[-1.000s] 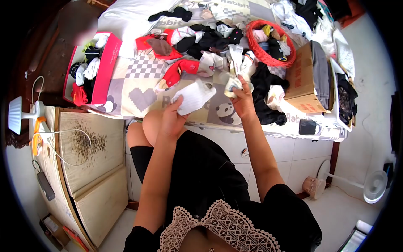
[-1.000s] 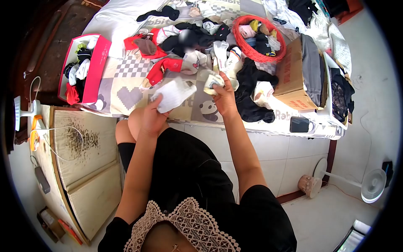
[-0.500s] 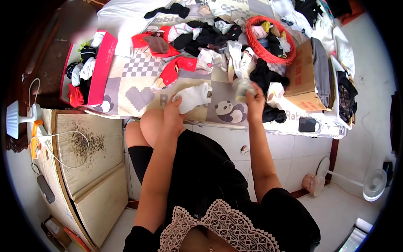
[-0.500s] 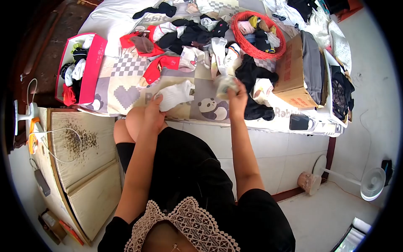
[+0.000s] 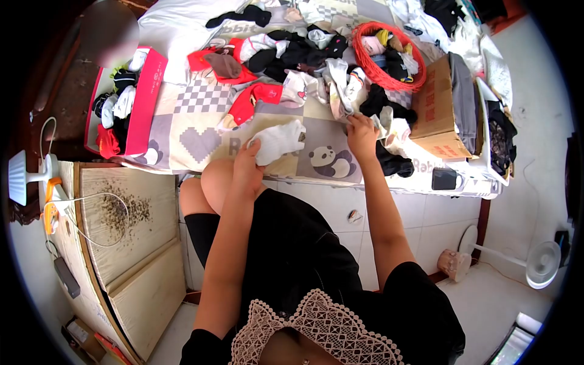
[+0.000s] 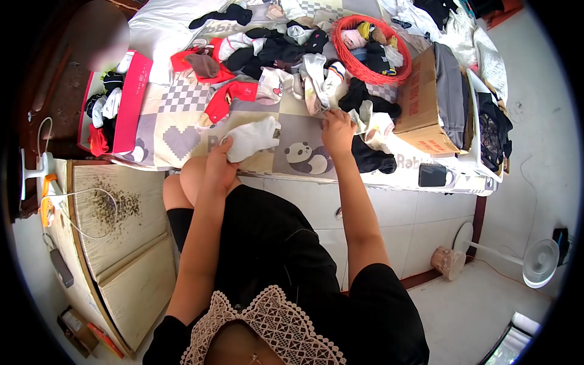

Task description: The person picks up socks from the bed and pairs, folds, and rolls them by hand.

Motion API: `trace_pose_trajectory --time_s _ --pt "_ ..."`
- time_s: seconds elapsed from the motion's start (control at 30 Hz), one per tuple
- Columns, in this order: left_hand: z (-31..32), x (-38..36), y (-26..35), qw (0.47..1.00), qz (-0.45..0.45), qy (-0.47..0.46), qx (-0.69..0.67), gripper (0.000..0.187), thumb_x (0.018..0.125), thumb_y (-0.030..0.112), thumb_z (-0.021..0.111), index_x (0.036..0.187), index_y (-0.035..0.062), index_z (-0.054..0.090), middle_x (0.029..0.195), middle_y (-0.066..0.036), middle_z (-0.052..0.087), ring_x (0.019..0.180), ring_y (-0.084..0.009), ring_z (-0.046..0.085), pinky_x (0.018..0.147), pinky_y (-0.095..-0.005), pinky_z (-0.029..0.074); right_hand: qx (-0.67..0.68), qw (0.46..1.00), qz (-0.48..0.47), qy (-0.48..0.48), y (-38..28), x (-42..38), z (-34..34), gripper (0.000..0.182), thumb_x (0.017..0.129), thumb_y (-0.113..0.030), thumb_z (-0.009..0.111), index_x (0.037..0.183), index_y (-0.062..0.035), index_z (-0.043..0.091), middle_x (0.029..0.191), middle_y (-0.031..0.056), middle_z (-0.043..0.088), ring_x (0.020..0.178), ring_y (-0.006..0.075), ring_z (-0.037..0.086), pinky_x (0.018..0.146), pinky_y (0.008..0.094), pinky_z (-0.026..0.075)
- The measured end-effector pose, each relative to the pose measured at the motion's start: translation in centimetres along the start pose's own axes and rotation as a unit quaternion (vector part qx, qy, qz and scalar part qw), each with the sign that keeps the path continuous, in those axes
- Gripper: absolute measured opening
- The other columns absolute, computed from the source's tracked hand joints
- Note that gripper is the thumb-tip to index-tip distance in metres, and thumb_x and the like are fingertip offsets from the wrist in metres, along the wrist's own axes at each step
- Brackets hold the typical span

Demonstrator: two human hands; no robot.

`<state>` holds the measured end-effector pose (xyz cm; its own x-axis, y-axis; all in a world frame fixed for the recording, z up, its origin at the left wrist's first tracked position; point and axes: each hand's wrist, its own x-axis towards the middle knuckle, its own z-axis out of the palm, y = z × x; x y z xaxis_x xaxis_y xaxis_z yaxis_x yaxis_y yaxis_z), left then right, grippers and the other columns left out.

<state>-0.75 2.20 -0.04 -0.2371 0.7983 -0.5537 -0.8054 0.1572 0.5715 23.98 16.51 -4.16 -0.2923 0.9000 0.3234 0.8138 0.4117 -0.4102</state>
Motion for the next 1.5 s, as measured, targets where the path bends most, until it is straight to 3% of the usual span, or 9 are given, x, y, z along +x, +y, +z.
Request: trace_pose_trajectory --time_s 0.07,0.23,0.43,0.73,0.87,1.03,1.17,1.37,1.5 --pt "0.2 -0.2 0.1 1.0 -0.003 0.004 0.004 0.032 0.091 0.014 0.048 0.12 0.0012 0.043 0.113 -0.01 0.054 0.103 -0.0207 0.055 0.088 -0.0336 0.048 0.155 0.986 0.047 0.039 1.0 1.5 -0.6 0.019 0.08 -0.013 0.06 0.096 -0.0055 0.066 0.101 0.0099 0.062 0.09 0.0244 0.06 0.079 0.0341 0.045" --pt "0.2 -0.2 0.1 1.0 -0.001 0.006 -0.001 0.031 0.091 0.014 0.048 0.12 0.0015 0.044 0.111 -0.009 0.055 0.102 -0.0207 0.056 0.087 -0.0338 0.048 0.7 0.675 0.214 0.093 0.1 3.7 -6.0 0.027 0.086 -0.011 0.056 0.112 -0.0024 0.058 0.109 0.0044 0.06 0.096 0.0141 0.057 0.081 0.0268 0.043" --pt "0.3 -0.2 0.2 1.0 -0.005 0.01 -0.001 0.031 0.091 0.014 0.049 0.119 0.0013 0.044 0.111 -0.009 0.055 0.102 -0.0208 0.056 0.087 -0.0335 0.049 0.658 0.615 0.427 0.086 4.4 2.2 -3.4 0.042 0.08 -0.002 0.056 0.121 -0.0015 0.046 0.111 0.0119 0.055 0.102 0.0248 0.052 0.085 0.0412 0.042" --pt "0.0 0.3 -0.3 0.999 -0.006 0.031 0.028 0.034 0.091 0.02 0.049 0.119 0.0011 0.045 0.112 -0.009 0.055 0.102 -0.02 0.055 0.086 -0.0342 0.049 0.717 0.563 0.41 0.008 3.0 -1.6 -2.6 0.022 0.082 -0.006 0.056 0.103 -0.0008 0.055 0.097 0.0062 0.061 0.084 0.0165 0.061 0.073 0.0276 0.05" --pt "-0.4 0.3 -0.5 0.999 -0.008 0.034 0.02 0.038 0.092 0.026 0.047 0.121 0.0013 0.044 0.115 -0.009 0.054 0.105 -0.0219 0.054 0.086 -0.0359 0.049 0.653 0.644 0.399 0.007 -1.3 -2.3 -3.2 0.015 0.084 -0.008 0.055 0.097 -0.0016 0.058 0.085 0.0052 0.063 0.073 0.0136 0.061 0.064 0.0233 0.049" --pt "-0.2 -0.4 0.3 0.991 0.067 -0.016 -0.114 0.042 0.093 0.029 0.045 0.123 -0.0002 0.041 0.121 -0.011 0.051 0.11 -0.0252 0.052 0.089 -0.0378 0.048 0.446 0.827 0.281 -0.197 -4.9 -5.3 -1.9 0.017 0.081 -0.013 0.061 0.09 0.0013 0.063 0.076 0.001 0.06 0.064 0.0058 0.051 0.058 0.0199 0.04" --pt "-0.9 -0.1 1.0 0.968 0.151 -0.015 -0.202 0.041 0.094 0.024 0.044 0.125 -0.0012 0.039 0.123 -0.013 0.048 0.113 -0.0273 0.049 0.093 -0.041 0.045 0.444 0.829 0.291 -0.174 -5.9 -6.0 -0.5 0.018 0.08 -0.013 0.062 0.089 0.003 0.062 0.076 0.0001 0.059 0.065 0.0067 0.049 0.06 0.0219 0.041" --pt "-1.5 1.6 -0.8 0.998 -0.058 0.017 -0.026 0.05 0.089 0.014 0.051 0.132 0.002 0.028 0.128 -0.013 0.04 0.115 -0.0276 0.045 0.094 -0.0395 0.04 0.394 0.897 0.187 -0.065 -2.9 -4.9 0.6 0.019 0.073 -0.005 0.056 0.09 0.0022 0.06 0.067 0.0049 0.056 0.061 0.0101 0.051 0.058 0.0248 0.042" --pt "-1.2 1.6 -1.9 0.984 0.123 0.075 0.101 0.063 0.084 0.011 0.058 0.135 0.0032 0.021 0.132 -0.016 0.033 0.12 -0.0309 0.037 0.099 -0.044 0.031 0.2 0.957 0.209 0.023 -0.4 -2.0 -2.4 0.024 0.075 -0.016 0.053 0.092 -0.002 0.061 0.076 0.014 0.063 0.067 0.0284 0.061 0.063 0.0339 0.047"
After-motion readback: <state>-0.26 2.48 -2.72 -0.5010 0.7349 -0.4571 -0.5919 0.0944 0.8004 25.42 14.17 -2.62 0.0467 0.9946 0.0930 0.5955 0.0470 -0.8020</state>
